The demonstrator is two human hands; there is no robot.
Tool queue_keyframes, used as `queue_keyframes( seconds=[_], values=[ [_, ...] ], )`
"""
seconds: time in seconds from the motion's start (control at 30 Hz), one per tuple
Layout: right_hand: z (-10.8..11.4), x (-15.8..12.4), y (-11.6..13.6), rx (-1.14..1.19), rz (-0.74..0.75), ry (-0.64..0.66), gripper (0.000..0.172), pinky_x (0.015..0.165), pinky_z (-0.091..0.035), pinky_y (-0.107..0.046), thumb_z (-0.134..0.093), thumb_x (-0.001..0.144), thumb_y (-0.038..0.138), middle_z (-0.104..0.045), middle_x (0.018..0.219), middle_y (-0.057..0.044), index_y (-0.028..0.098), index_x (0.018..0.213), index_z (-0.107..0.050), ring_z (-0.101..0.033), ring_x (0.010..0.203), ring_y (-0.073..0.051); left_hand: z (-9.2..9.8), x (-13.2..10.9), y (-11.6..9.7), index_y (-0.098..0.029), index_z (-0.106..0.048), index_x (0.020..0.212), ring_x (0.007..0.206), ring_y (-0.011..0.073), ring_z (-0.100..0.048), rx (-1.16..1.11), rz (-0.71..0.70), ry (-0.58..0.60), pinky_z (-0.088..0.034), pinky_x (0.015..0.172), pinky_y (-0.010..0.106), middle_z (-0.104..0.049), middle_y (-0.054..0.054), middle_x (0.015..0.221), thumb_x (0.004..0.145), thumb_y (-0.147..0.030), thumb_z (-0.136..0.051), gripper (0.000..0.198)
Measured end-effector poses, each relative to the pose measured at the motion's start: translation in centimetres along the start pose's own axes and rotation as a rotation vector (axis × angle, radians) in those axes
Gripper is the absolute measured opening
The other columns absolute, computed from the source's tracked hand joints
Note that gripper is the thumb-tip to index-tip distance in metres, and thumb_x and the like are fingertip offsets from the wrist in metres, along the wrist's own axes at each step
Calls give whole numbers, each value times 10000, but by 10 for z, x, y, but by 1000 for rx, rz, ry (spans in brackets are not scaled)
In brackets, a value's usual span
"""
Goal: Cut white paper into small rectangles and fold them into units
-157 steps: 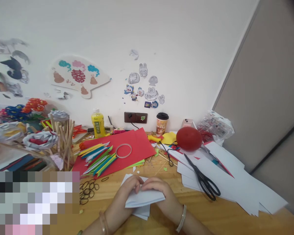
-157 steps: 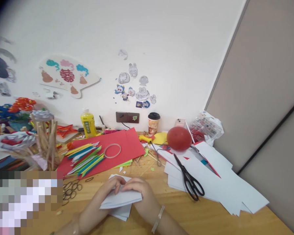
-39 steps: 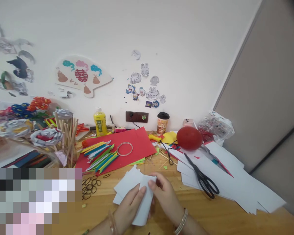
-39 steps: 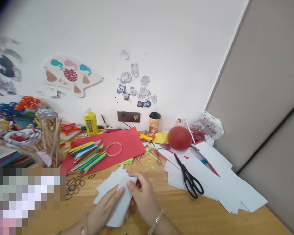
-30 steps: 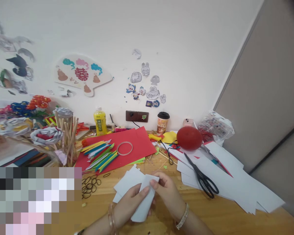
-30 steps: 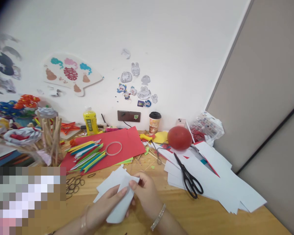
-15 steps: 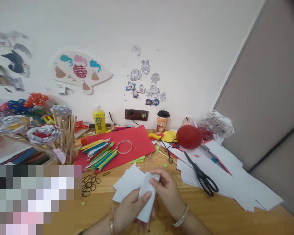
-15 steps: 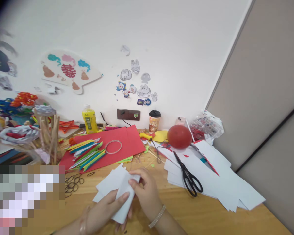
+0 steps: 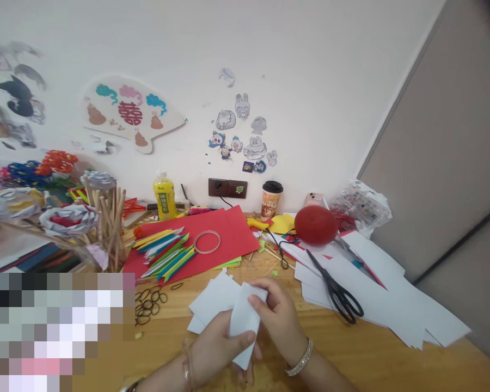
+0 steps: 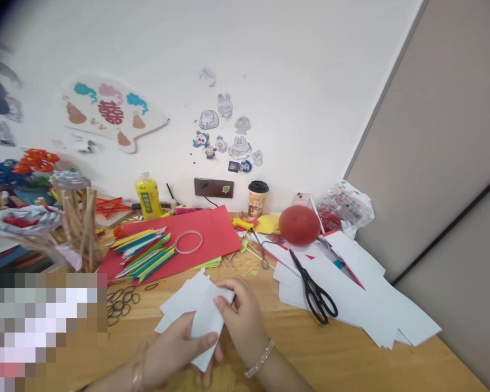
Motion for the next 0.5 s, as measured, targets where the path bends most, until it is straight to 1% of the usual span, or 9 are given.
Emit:
queue_keyframes(
  seconds=[0.1,0.17,0.2,0.27,0.3,0.33,0.37,0.5],
  values=[
    [-1,0,-3,49,-59,-11,180,670,-438,-275,-568,745,221,-571,863,-35,193,923,-564,-541,780,-173,0,0,-2,-125,-540,616,358,115,-537,29,-56,-29,-394,368,204,-574,0,470,643,-550,-604,431],
    [0,1,-5,137,-127,17,302,623,-438,-266,-599,730,258,-566,860,-28,201,1012,-509,-539,730,-159,1,-1,-3,-127,-537,582,338,108,-517,55,-75,-33,-366,354,189,-538,-14,413,648,-553,-597,436],
    [0,2,-5,192,-162,75,369,606,-435,-261,-624,714,280,-570,847,-24,201,1045,-483,-540,706,-153,2,-1,-4,-127,-541,577,336,108,-515,68,-78,-38,-360,354,186,-530,-15,399,651,-550,-596,433],
    [-2,3,-6,291,-211,267,440,589,-432,-255,-670,676,321,-589,803,-18,182,1047,-478,-551,678,-148,4,-2,-7,-124,-553,582,347,113,-524,83,-78,-51,-364,362,189,-533,-10,404,656,-537,-600,422],
    [-3,3,-7,326,-222,359,433,590,-432,-254,-679,668,337,-602,787,-20,171,1022,-493,-561,676,-150,5,-3,-9,-122,-559,588,354,116,-529,83,-79,-59,-370,366,193,-541,-7,421,659,-529,-601,415],
    [-3,2,-7,350,-227,423,406,585,-433,-251,-681,668,347,-612,773,-22,162,986,-511,-570,668,-149,6,-3,-10,-121,-564,593,361,117,-533,81,-78,-59,-377,371,197,-550,-3,441,661,-520,-603,407],
    [-4,2,-8,367,-231,451,377,567,-430,-243,-675,676,355,-618,754,-21,156,957,-520,-575,641,-141,7,-4,-12,-120,-566,592,365,117,-535,82,-76,-54,-381,374,199,-555,-2,454,662,-510,-607,398],
    [-8,-1,-9,455,-287,448,371,447,-395,-211,-660,685,389,-612,653,5,154,922,-500,-544,458,-105,9,-2,-13,-122,-557,560,373,113,-531,112,-29,-17,-403,389,202,-547,-15,432,636,-451,-647,350]
  ],
)
Point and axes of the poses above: each hand's wrist, its own x-axis towards the middle knuckle, its own z-axis out of the back of the hand, y = z × x, the point moved 2 cm from there along x, towards the middle knuckle
